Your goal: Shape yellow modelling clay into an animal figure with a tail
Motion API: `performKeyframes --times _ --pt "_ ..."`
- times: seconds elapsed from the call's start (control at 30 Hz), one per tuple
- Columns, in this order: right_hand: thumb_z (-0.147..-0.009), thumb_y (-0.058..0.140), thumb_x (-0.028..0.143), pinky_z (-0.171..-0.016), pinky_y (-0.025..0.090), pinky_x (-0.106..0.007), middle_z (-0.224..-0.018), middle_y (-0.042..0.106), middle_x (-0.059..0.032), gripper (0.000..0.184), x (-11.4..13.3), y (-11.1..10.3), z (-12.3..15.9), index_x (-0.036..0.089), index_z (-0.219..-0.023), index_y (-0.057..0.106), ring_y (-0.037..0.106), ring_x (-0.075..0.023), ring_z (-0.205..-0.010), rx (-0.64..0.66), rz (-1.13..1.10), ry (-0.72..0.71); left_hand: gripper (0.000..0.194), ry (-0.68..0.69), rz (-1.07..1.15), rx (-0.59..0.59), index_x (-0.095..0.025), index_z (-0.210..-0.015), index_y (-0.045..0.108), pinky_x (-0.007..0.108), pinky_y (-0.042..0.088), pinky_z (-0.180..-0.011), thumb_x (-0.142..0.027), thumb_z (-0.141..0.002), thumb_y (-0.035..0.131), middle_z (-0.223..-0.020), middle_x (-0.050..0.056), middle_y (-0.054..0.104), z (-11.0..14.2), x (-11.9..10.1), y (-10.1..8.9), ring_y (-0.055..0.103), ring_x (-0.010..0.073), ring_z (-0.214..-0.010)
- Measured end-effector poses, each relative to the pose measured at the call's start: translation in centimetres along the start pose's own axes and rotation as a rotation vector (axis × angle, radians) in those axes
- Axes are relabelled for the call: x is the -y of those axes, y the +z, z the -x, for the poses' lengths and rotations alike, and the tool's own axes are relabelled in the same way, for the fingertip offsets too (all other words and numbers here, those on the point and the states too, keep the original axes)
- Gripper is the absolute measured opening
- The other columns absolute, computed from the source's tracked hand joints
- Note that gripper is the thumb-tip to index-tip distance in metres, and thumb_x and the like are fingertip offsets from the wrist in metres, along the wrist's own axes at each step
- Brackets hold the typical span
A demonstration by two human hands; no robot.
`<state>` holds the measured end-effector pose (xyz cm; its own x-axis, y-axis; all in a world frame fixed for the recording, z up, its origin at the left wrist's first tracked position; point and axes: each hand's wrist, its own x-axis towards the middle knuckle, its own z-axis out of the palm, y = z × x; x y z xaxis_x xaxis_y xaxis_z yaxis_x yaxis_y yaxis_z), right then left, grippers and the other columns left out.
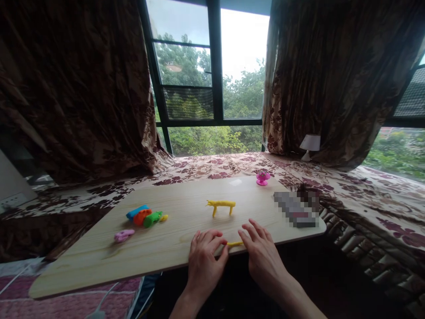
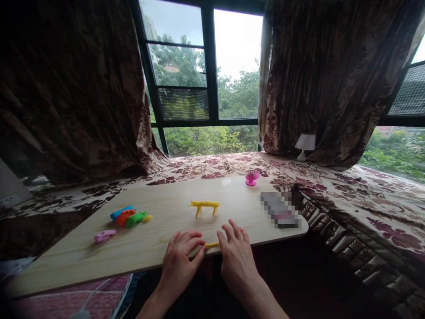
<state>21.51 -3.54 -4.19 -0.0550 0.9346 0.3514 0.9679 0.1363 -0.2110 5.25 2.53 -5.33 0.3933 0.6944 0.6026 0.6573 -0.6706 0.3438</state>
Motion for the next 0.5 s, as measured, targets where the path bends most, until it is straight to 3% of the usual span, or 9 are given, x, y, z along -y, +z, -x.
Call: performKeyframes --times 0.5 --pt "-0.076 0.044 0.01 -0.105 0.014 -0.041 -0.134 0.043 -0.0037 0.049 0.3 0.2 0.7 0.028 -0.121 0.051 0.015 -0.0233 -0.134 0.03 0.001 -0.035 0.014 -0.002 0.005 -0.02 -0.026 -0.085 0.064 0.051 0.027 -0.102 -0.025 -0.078 0.052 -0.097 0.002 0.065 0.2 -0.1 -0.2 0.058 0.0216 -0.096"
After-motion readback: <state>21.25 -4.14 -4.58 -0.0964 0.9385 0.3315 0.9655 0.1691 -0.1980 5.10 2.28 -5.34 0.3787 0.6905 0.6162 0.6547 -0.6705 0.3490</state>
